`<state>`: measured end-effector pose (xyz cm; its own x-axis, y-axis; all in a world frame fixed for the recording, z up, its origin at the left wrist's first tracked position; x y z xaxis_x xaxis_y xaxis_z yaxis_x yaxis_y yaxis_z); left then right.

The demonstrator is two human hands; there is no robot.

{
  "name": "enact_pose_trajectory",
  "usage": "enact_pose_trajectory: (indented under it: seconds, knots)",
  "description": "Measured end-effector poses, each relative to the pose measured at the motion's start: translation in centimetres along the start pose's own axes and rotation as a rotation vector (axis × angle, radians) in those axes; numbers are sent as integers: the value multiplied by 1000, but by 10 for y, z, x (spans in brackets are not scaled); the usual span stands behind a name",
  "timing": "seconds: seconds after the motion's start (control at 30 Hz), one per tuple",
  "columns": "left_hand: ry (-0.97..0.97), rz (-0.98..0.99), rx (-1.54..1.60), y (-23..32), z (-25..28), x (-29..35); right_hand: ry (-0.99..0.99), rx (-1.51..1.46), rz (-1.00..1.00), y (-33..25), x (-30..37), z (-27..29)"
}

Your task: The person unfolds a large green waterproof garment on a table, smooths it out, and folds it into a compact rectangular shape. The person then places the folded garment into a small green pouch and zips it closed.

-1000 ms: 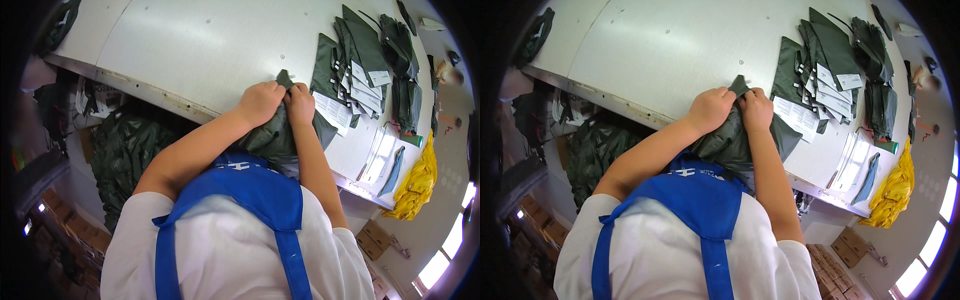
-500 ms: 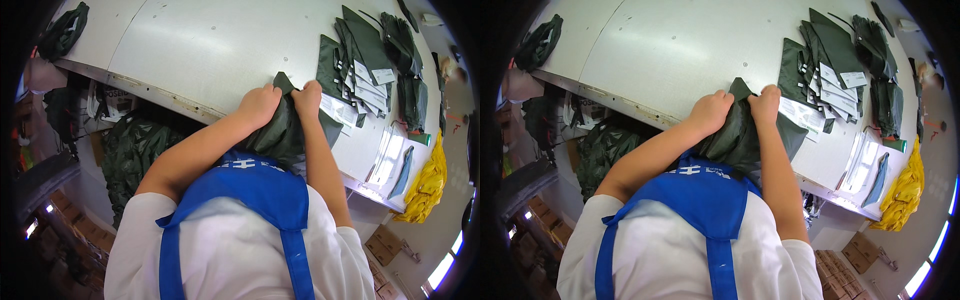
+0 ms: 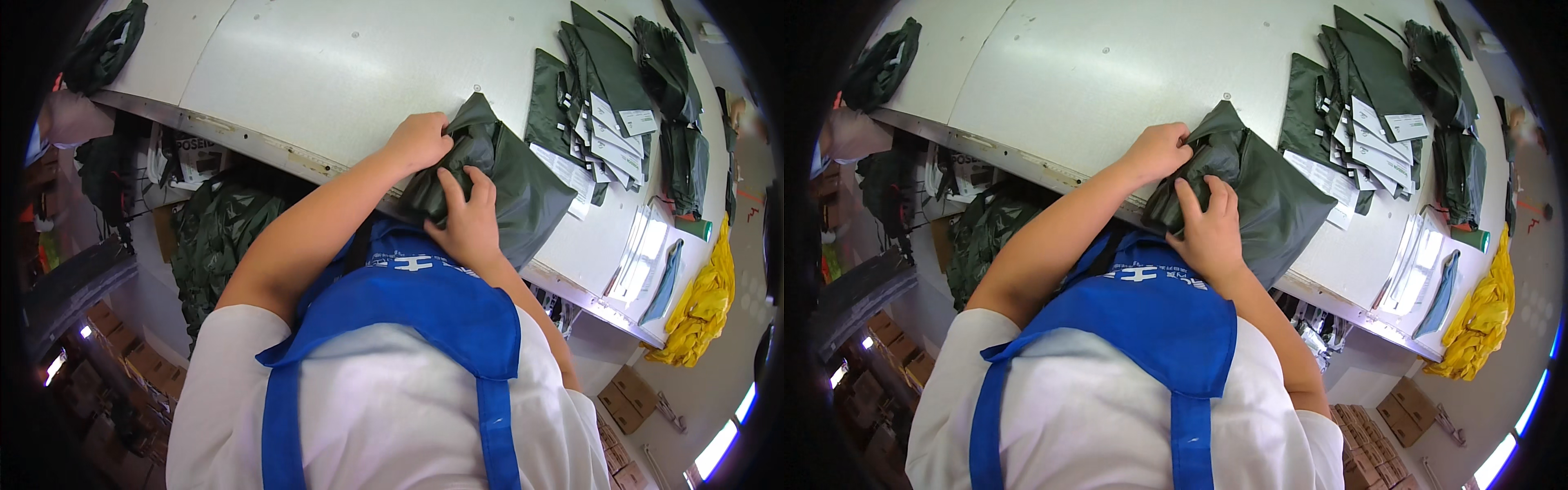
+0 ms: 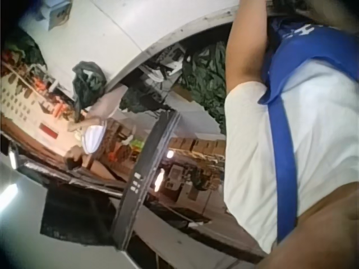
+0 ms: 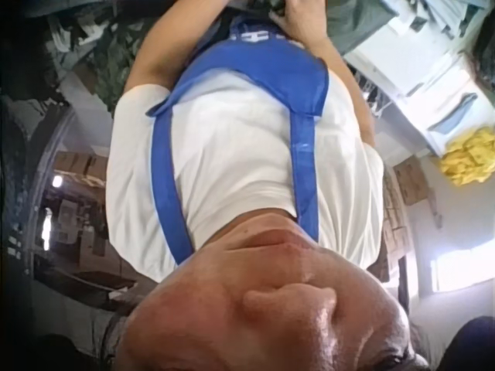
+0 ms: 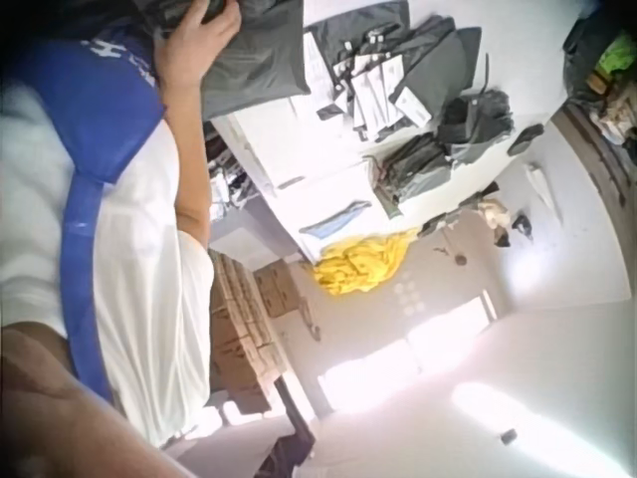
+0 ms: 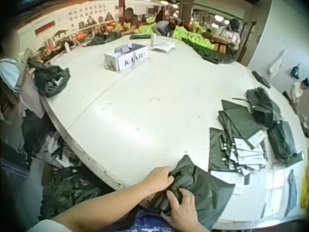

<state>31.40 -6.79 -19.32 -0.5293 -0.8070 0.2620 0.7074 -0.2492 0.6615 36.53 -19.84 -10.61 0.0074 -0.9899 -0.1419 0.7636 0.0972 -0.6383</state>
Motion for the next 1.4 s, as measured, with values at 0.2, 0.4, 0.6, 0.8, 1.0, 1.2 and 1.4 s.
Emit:
enact_pose_trajectory:
  seconds: [0.2,0.4,0.6,0.8,1.0,1.2,1.4]
  knots:
    - [-82,-68,-221,-22,-13,16,168,-325,-94,38,-3,22]
    - [-401,260,461,-22,-28,48,68,-325,-88,31,-3,24]
    - [-308,192,507,-24,-35,50,89,-133,-72,11,-4,18]
    - [-404,278,487,-21,-24,72,-12,-237,-121,29,-16,7]
    - [-354,180,479,-2,-4,73,-324,-145,-121,34,-23,-24]
    - [-309,218,499,-15,-11,79,-587,-1094,-673,60,-14,-25]
    - [-344,164,504,-11,-8,78,-511,-212,-317,54,-26,-34]
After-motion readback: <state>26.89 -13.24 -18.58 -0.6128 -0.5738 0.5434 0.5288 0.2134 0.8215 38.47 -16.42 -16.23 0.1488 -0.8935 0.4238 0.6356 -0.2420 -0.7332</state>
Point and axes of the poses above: each hand's wrist, its own x-axis away from the middle knuckle, its own z-axis out of the back of the hand, y = z × x, the point moved 9 cm from there along -x, towards the middle knuckle, and after that the axes turned 12 degrees about -x, right-handed, at the moved point
